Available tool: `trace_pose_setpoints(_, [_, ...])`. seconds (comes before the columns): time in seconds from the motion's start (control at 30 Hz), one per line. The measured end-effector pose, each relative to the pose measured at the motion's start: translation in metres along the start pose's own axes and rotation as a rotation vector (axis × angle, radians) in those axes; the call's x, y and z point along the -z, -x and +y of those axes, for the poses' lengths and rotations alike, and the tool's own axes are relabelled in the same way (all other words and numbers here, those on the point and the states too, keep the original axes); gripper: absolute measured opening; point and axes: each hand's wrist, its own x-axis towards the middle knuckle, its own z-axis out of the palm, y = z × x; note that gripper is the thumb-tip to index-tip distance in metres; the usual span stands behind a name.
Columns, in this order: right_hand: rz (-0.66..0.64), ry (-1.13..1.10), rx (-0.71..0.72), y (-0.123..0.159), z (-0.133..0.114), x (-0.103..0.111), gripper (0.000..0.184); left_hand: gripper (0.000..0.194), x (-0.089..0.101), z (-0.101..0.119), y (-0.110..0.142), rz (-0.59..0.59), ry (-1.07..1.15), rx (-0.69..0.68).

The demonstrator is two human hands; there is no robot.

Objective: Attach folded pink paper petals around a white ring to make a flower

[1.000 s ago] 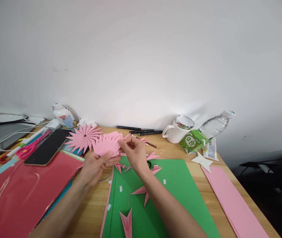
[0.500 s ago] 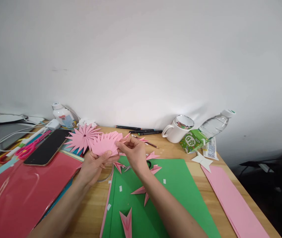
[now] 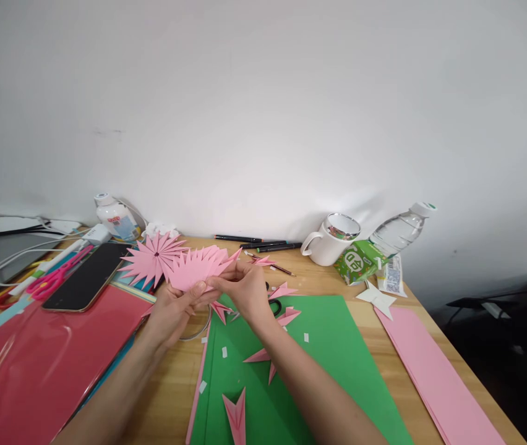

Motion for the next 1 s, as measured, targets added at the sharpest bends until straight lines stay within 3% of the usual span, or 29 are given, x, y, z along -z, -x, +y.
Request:
trace_pose_setpoints(0.17, [0.004,-0.06,0.002,0.001,0.001,-0.003,0.037,0.034,0.001,0.001,-0.001,0.01,0.078,0.038])
trace_pose_setpoints(0.37, [-0.128,0.026,0.034,0.0,-0.002,0.003,0.031,0.033,0.003,0.0,-0.001,0.014,0.135,0.044])
trace_pose_setpoints(0.63, [-0.07,-0.07,-0.019,0.0,0.009,-0.002,0.033,0.022,0.002,0.002,-0.001,0.045,0.177,0.029])
trace_pose_setpoints(1.0, [-0.081,0.131,0.05,-0.002,0.004,0.003,0.025,0.029,0.003,0.009,0.001,-0.027,0.103,0.044])
